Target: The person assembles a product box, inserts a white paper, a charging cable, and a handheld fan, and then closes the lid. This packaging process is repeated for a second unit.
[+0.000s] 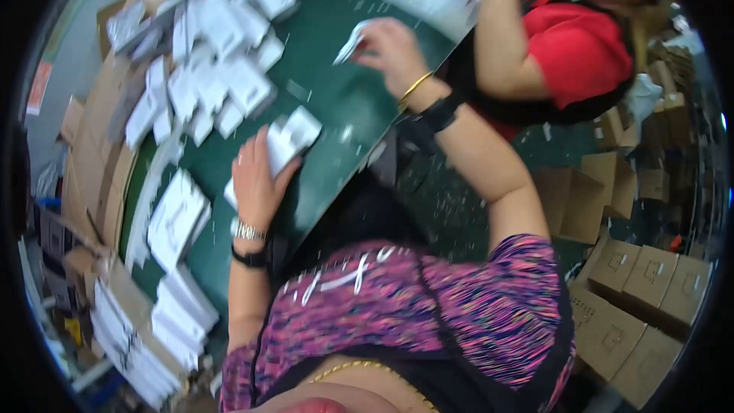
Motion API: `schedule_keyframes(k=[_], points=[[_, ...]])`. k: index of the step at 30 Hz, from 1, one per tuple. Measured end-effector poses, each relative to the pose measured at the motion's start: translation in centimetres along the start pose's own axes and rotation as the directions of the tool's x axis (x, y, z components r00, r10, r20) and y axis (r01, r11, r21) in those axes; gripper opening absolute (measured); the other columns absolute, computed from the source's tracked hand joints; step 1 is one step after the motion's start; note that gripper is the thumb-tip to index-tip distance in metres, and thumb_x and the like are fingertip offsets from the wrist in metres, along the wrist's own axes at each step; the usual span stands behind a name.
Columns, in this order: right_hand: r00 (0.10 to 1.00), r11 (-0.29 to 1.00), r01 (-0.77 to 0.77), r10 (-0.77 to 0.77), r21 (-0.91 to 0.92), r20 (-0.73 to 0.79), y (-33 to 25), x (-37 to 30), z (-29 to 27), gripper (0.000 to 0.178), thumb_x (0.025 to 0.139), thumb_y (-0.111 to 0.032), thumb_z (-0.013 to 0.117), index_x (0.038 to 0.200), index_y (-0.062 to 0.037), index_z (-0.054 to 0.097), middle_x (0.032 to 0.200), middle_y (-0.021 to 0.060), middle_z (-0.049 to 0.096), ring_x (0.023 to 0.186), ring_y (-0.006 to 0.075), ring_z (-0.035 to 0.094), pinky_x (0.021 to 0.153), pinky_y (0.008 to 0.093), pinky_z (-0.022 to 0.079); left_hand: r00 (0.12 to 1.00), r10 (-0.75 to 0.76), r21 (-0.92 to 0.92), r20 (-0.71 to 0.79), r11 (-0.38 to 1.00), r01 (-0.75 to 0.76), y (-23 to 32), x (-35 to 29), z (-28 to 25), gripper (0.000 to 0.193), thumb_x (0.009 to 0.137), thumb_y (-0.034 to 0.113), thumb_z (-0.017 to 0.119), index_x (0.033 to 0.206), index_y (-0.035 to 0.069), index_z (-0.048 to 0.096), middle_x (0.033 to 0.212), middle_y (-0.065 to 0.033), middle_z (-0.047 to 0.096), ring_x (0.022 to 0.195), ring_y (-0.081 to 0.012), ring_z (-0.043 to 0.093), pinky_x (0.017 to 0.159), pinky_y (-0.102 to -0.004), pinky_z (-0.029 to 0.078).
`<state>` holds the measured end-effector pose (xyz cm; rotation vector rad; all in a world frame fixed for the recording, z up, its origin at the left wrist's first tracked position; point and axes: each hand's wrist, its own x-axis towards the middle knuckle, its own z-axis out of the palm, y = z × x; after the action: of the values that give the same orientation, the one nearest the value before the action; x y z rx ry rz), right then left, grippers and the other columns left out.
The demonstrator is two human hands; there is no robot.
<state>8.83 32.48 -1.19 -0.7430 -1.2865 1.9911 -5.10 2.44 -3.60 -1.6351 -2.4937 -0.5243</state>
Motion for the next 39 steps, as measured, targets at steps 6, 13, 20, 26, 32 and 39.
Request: schedule_keyframes(k=[6,13,20,26,32,39], points=[[0.953,0.910,-0.288,0.241,0.299,0.184,3.6,-8.9,-3.3,0.024,0.110,-0.019,0.054,0.124,-0.0038,0.064,0.104,0.0070,0.070,0.098,0.0202,0.071,0.086,0.0407,0.063,0.994,-0.078,-0.011,0.077,0.997,0.079,1.2,-2.0,-1.9,0.077,0.085,0.042,0.083,0.143,0.002,0.052,0.126,-0.0157,0.064,0.116,-0.0362,0.061,0.092,-0.0468,0.048],[0.809,0.812,-0.577,0.553,0.091,0.198,6.2,-19.9,-2.2,0.031,0.109,-0.017,0.057,0.137,-0.0039,0.062,0.111,0.0086,0.071,0.099,0.0170,0.071,0.080,0.0312,0.063,0.999,-0.034,0.102,0.030,0.994,0.030,-0.1,-4.0,0.2,0.076,0.086,0.045,0.082,0.142,0.003,0.053,0.125,-0.0151,0.065,0.116,-0.0361,0.062,0.089,-0.0486,0.050],[0.803,0.845,-0.524,0.531,-0.103,0.269,6.1,-23.9,-2.7,0.036,0.106,-0.012,0.063,0.140,-0.0022,0.059,0.120,0.0113,0.071,0.101,0.0178,0.072,0.089,0.0318,0.060,0.999,-0.017,0.141,-0.043,0.990,0.023,0.0,-4.3,0.2,0.077,0.086,0.047,0.082,0.142,0.003,0.053,0.125,-0.0148,0.065,0.116,-0.0364,0.061,0.090,-0.0484,0.050],[0.931,0.937,0.019,0.111,-0.348,0.347,7.2,-23.3,-3.3,0.043,0.102,-0.004,0.065,0.144,-0.0005,0.055,0.125,0.0094,0.070,0.102,0.0141,0.071,0.089,0.0282,0.058,0.999,-0.046,0.097,-0.029,0.994,0.049,-0.2,-4.9,0.5,0.079,0.082,0.044,0.084,0.142,0.003,0.053,0.124,-0.0155,0.065,0.115,-0.0367,0.061,0.089,-0.0475,0.049],[0.966,0.895,0.063,0.057,-0.441,0.253,4.5,-22.4,-2.4,0.030,0.099,-0.003,0.068,0.129,0.0003,0.066,0.112,0.0059,0.072,0.089,0.0120,0.069,0.079,0.0250,0.056,0.997,-0.067,0.025,0.037,0.997,0.066,1.7,-6.6,-0.6,0.079,0.080,0.039,0.087,0.142,0.003,0.054,0.124,-0.0152,0.065,0.115,-0.0363,0.061,0.090,-0.0469,0.048],[0.946,0.687,0.321,-0.195,-0.652,0.260,3.4,-16.1,-1.8,0.022,0.099,-0.004,0.070,0.121,0.0009,0.071,0.111,0.0039,0.069,0.083,0.0067,0.065,0.072,0.0225,0.054,0.987,-0.155,0.011,0.049,0.988,0.155,2.7,-6.1,-1.9,0.077,0.078,0.035,0.089,0.140,0.003,0.055,0.124,-0.0151,0.064,0.114,-0.0356,0.061,0.093,-0.0465,0.046]])
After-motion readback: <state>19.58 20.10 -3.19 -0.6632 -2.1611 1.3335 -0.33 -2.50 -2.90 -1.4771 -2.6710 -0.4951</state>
